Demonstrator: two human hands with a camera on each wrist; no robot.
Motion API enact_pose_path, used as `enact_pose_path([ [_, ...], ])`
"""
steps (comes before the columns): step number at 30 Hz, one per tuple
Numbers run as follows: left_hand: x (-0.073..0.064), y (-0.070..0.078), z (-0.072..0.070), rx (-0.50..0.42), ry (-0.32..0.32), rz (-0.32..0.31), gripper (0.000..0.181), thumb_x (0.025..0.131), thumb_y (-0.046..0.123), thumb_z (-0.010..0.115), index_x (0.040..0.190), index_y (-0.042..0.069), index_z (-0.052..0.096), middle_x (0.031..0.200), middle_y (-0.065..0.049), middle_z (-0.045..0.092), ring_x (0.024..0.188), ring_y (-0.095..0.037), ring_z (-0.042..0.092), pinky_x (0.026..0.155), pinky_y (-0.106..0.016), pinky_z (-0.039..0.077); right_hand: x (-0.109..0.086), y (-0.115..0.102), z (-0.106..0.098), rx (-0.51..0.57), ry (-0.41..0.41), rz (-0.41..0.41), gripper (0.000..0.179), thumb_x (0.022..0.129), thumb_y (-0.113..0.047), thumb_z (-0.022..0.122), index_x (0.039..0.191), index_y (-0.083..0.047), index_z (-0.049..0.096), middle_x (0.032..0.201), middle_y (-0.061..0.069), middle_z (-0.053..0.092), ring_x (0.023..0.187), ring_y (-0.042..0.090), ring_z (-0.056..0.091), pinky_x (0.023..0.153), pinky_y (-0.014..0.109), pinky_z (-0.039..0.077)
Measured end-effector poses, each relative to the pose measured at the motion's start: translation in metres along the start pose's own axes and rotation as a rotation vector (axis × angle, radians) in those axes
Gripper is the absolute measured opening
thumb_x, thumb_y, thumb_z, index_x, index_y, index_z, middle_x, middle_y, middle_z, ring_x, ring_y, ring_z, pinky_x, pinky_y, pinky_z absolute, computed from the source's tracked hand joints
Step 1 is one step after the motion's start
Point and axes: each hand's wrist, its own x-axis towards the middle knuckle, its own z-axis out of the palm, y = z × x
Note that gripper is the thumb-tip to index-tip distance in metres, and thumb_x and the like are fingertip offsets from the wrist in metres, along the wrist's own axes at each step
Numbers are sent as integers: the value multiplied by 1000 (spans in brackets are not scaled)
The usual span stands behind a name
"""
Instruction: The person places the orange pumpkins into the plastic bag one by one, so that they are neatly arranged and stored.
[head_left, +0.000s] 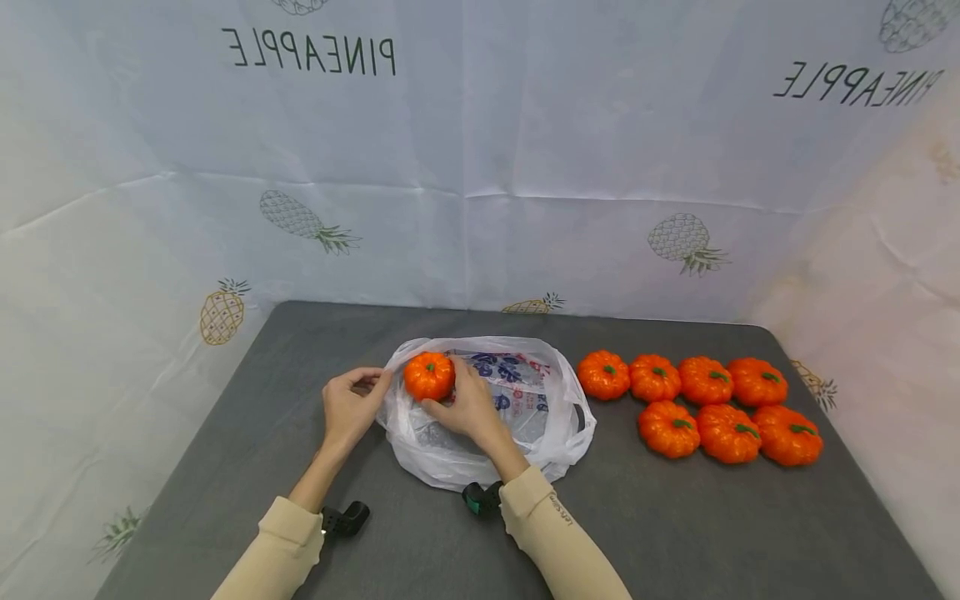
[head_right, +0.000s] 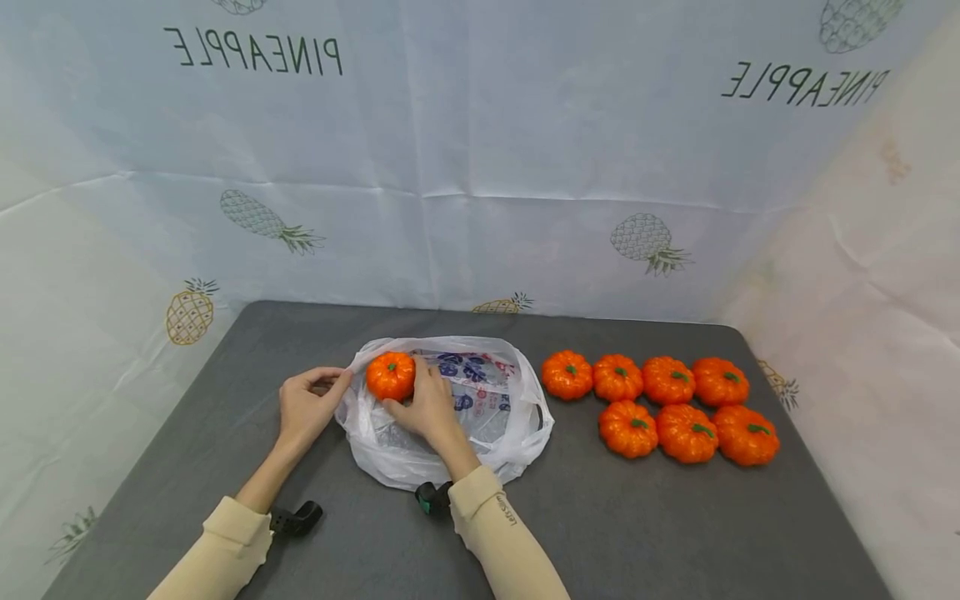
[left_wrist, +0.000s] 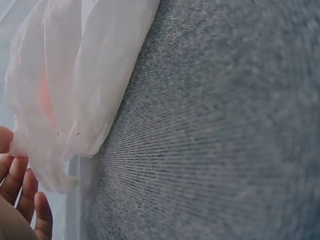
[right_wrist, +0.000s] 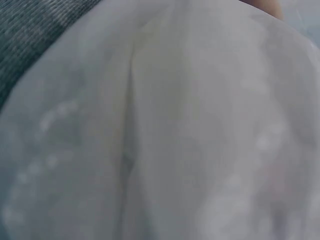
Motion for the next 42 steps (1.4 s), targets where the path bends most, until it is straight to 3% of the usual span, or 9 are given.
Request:
enact_pose_path([
  [15,0,-2,0,4,11,8,9,85,12,82,85,3,80,73,-13,74,64,6,56,61,-7,45,-3,2,6,20,72,-8,81,84,-32,82,148,0,45,142,29,55,129,50,53,105,65,46],
  [21,1,-2,0,-1,18,4,9,84,12,82,84,3,80,73,-13,74,63,6,57,60,-7,45,-4,0,4,5,57,2,91,82,-35,85,154,-4,39,138,27,52,120,45,55,100,61,50],
  [24,1,-2,0,-3,19,10,9,85,12,82,84,3,80,73,-13,74,63,7,57,61,-6,46,-7,-3,-3,0,37,12,97,80,-35,87,157,-7,36,137,26,49,118,41,54,98,59,52],
  [27,1,-2,0,-5,19,13,9,85,12,82,84,3,80,73,-13,74,63,7,57,61,-6,46,-12,-5,-13,-15,25,-18,91,81,-33,87,155,-7,41,137,25,50,120,40,53,100,58,52],
  [31,1,-3,0,-10,18,9,9,85,11,82,84,2,80,73,-14,74,62,6,57,61,-6,46,-19,-8,-30,-13,29,-110,73,82,-27,86,145,-5,55,132,23,56,119,38,54,101,58,49],
  [35,2,-4,0,-20,23,4,9,85,11,81,84,2,80,73,-15,73,62,5,57,60,-7,46,-25,-12,-47,8,28,-191,64,84,-24,85,140,-6,60,129,20,60,120,39,56,102,60,48],
  [42,2,-4,0,-22,19,10,9,85,10,81,85,2,80,73,-15,74,62,5,57,61,-7,46,-38,-11,-68,13,1,-203,60,84,-24,85,139,-10,63,134,14,62,125,36,56,106,57,48],
])
